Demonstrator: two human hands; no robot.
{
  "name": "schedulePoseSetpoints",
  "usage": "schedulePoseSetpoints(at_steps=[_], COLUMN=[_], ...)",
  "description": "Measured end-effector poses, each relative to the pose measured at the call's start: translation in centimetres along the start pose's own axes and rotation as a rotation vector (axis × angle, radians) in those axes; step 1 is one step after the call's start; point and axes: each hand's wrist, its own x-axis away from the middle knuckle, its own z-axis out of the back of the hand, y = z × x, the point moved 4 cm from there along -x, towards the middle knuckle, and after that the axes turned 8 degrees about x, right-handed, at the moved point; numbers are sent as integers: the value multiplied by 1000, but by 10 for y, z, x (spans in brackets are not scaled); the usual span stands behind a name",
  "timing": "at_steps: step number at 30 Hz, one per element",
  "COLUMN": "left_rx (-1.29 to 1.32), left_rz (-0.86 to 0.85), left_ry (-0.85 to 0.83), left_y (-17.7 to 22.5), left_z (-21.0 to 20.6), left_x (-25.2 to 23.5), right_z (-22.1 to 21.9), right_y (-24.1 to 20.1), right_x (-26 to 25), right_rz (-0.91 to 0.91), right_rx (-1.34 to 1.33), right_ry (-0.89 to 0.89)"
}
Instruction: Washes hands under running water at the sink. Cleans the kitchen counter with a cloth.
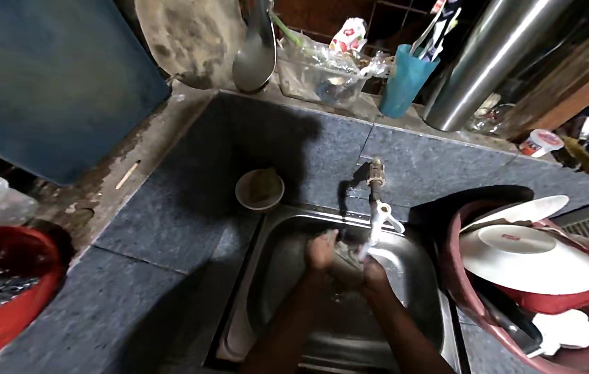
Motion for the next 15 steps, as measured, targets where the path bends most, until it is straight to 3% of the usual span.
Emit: schedulePoseSetpoints(at_steps=[3, 6, 10, 15], left_rx=[-26, -9, -51, 10], left_rz=[-52, -226, -296, -376], left_ry=[-57, -358, -610, -753], left_y=[-6, 20, 67, 87], left_z=[11, -2, -25, 7], left_x=[-4, 7, 30, 21], right_z=[37, 51, 25, 39], right_y=[-20, -29, -53, -91], right_x=[9, 7, 16, 20], right_rz=[52, 131, 351, 371], right_rx=[544, 942, 774, 880], right_ry=[-19, -166, -260, -283])
